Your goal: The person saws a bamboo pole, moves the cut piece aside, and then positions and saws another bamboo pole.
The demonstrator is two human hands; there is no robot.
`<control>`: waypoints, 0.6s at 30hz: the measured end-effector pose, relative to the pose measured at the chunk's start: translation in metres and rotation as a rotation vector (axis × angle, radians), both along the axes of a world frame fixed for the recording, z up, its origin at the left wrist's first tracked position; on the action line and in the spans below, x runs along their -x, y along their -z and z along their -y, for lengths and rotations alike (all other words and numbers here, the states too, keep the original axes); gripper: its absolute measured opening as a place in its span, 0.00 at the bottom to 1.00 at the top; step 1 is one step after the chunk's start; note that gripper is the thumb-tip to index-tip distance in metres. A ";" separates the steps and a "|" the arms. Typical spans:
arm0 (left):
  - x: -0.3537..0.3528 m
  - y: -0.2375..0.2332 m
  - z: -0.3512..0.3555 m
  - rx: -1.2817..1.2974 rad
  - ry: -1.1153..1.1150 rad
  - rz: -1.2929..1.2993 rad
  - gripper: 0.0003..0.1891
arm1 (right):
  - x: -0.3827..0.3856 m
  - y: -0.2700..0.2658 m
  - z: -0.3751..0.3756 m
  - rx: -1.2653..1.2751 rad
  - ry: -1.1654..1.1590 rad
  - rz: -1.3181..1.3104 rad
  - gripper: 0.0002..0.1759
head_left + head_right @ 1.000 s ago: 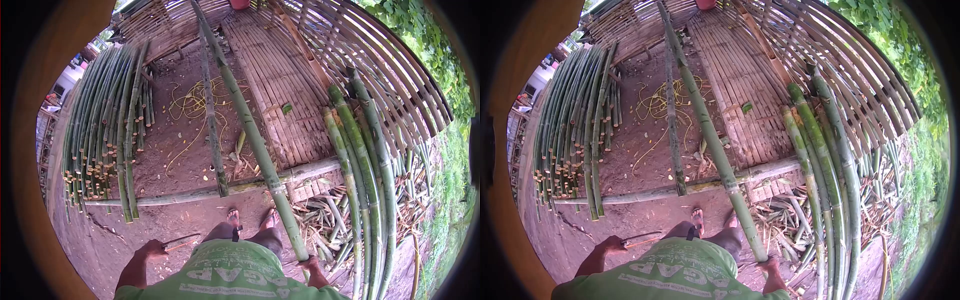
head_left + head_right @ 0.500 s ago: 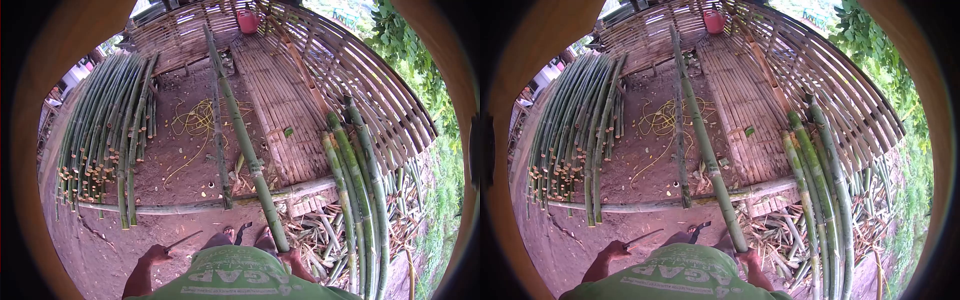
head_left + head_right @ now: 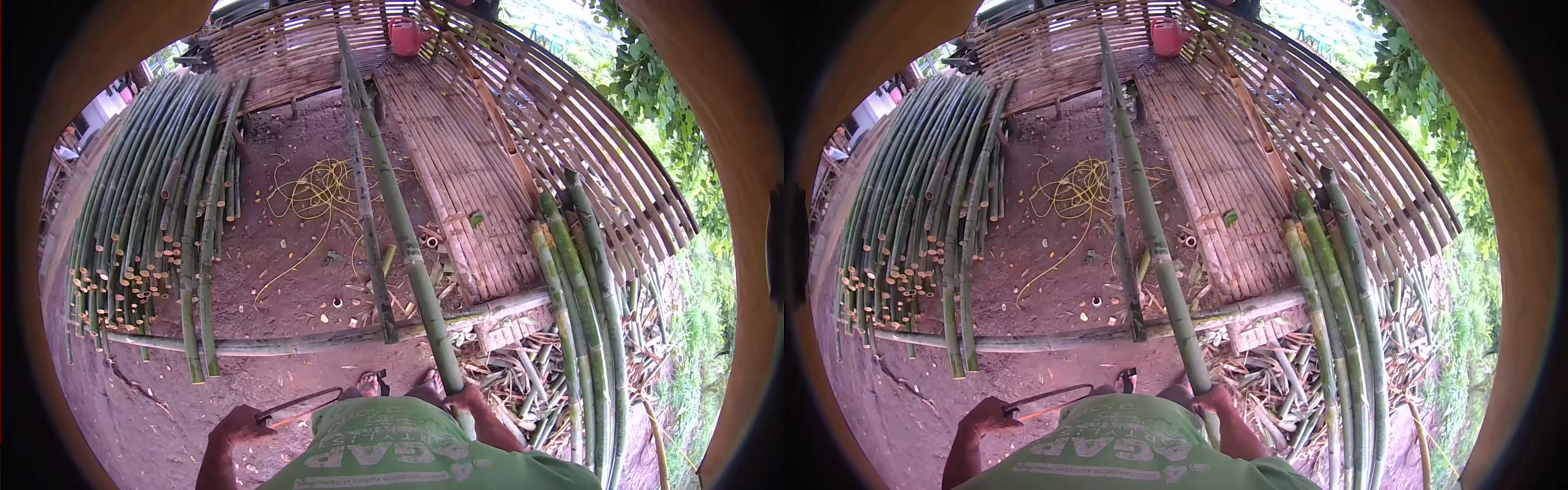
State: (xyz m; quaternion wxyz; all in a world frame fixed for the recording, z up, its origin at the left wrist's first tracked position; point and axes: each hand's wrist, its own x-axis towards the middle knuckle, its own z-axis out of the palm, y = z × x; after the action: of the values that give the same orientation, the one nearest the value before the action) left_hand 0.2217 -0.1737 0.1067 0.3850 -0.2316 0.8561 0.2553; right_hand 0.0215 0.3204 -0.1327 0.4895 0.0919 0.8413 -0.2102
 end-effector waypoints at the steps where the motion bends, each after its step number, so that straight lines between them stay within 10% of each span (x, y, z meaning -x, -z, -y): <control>1: 0.007 -0.015 0.007 0.009 0.023 -0.005 0.24 | 0.008 -0.040 0.022 -0.025 0.014 -0.005 0.40; 8: 0.028 -0.110 0.039 0.001 -0.101 -0.191 0.22 | -0.013 0.023 0.038 -0.147 0.052 -0.004 0.43; 18: 0.077 -0.063 0.026 -0.138 -0.269 -0.561 0.23 | -0.013 0.007 0.067 -0.114 -0.035 0.088 0.41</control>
State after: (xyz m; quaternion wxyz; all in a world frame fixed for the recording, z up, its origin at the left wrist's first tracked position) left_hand 0.1450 -0.1995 0.1698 0.1115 -0.2367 0.8713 0.4152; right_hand 0.0345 0.2533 -0.1396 0.5236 0.1143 0.8310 -0.1490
